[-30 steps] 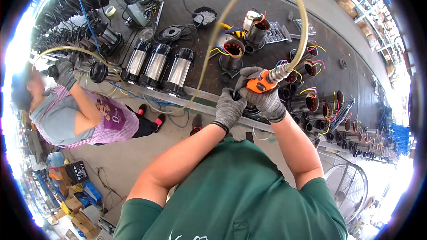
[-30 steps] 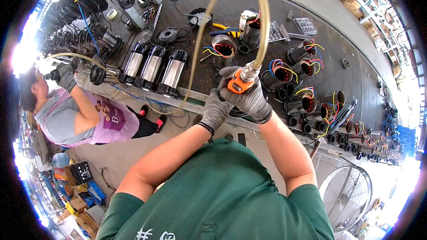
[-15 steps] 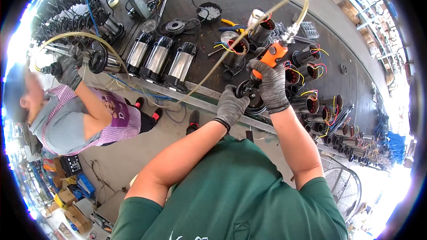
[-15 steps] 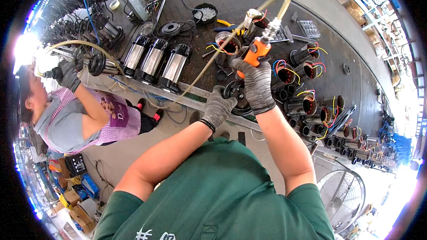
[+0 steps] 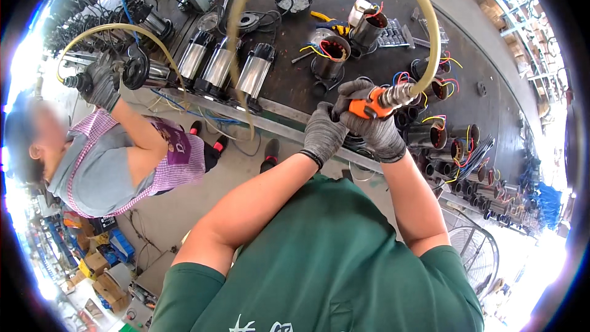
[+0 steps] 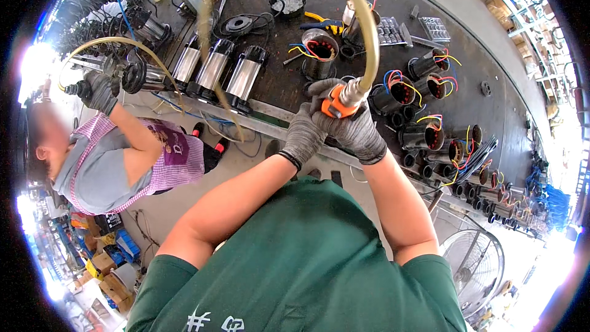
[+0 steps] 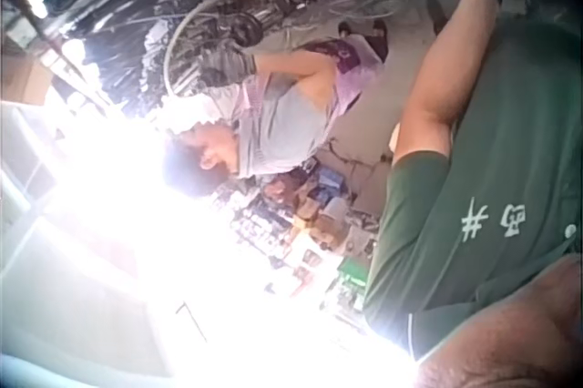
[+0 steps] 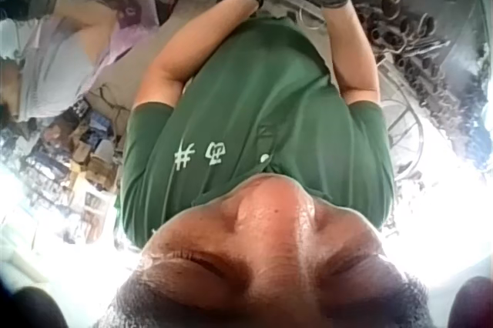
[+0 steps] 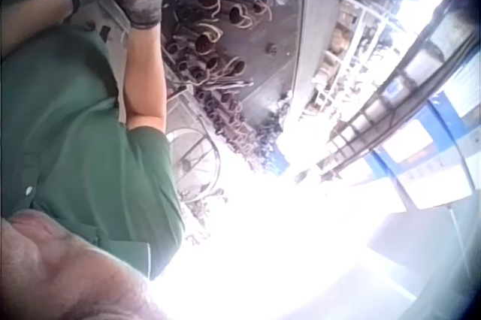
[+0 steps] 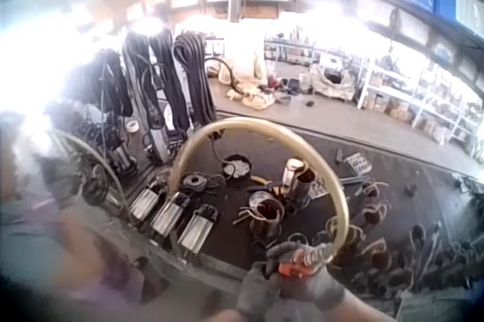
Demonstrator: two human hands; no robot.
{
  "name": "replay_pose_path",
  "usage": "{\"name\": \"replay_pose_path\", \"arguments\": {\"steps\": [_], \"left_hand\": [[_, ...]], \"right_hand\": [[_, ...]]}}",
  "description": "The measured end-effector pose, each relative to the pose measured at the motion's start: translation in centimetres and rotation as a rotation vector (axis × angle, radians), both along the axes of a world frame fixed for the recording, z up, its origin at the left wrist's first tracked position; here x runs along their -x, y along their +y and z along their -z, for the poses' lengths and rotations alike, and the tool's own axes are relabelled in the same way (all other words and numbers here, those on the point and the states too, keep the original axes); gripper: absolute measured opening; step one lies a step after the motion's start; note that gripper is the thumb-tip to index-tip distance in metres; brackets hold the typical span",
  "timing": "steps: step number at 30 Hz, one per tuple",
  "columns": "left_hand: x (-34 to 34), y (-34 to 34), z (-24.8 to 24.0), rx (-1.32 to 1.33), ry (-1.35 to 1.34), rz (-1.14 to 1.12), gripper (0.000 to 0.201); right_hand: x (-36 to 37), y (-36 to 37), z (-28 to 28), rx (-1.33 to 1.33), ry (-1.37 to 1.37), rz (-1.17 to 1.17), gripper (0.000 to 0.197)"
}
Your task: The person fastens motor and pump components using a pneumatic tool on an assembly bench. The person then carries bundled cables and pump assemblies to an adjacent station before returning to the bench to assemble bearing plates and pump casings by hand.
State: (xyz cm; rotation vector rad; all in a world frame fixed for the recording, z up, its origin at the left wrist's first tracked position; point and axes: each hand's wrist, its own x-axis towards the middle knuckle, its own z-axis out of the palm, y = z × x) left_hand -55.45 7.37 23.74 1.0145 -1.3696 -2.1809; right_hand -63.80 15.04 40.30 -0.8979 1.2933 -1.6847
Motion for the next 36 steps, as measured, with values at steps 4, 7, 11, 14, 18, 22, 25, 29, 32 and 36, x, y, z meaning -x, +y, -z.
{"name": "replay_pose_path", "arguments": {"steps": [4, 7, 11, 14, 18, 22, 25, 29, 32, 36], "left_hand": [[-1.7, -0.3, -9.0, 0.443, -0.361, 0.170, 0.035], [-1.9, -0.4, -9.6, 0.430, -0.354, 0.150, 0.033], [-1.8, -0.2, -8.6, 0.469, -0.389, 0.195, 0.037], [-1.8, -0.2, -7.1, 0.504, -0.312, 0.142, 0.041], [-1.7, 0.1, -9.1, 0.506, -0.334, 0.148, 0.041], [-1.8, -0.1, -10.1, 0.493, -0.386, 0.173, 0.039], [-1.7, -0.3, -9.6, 0.481, -0.425, 0.180, 0.038], [-1.4, -0.1, -9.0, 0.502, -0.407, 0.183, 0.039], [-1.0, -0.8, -3.5, 0.520, -0.268, 0.147, 0.041], [-1.0, -0.6, -3.3, 0.524, -0.219, 0.121, 0.045]], "right_hand": [[-0.1, -0.6, 0.4, 0.041, -0.053, 0.105, 0.048], [0.3, -0.8, 0.5, 0.049, -0.082, 0.140, 0.051], [0.1, -0.8, 0.6, 0.037, -0.049, 0.148, 0.050], [-0.7, -1.1, -0.2, 0.019, -0.005, 0.090, 0.044], [-0.1, -1.1, 0.2, 0.017, 0.004, 0.106, 0.043], [-0.1, -1.3, -0.2, 0.034, 0.030, 0.135, 0.044], [-0.2, -1.2, -0.4, 0.028, 0.004, 0.134, 0.044], [0.5, -0.5, 1.4, 0.018, 0.016, 0.119, 0.045], [-0.6, -1.4, 0.1, 0.053, 0.034, 0.099, 0.041], [-0.7, -1.7, -0.4, -0.003, 0.095, 0.119, 0.043]]}}
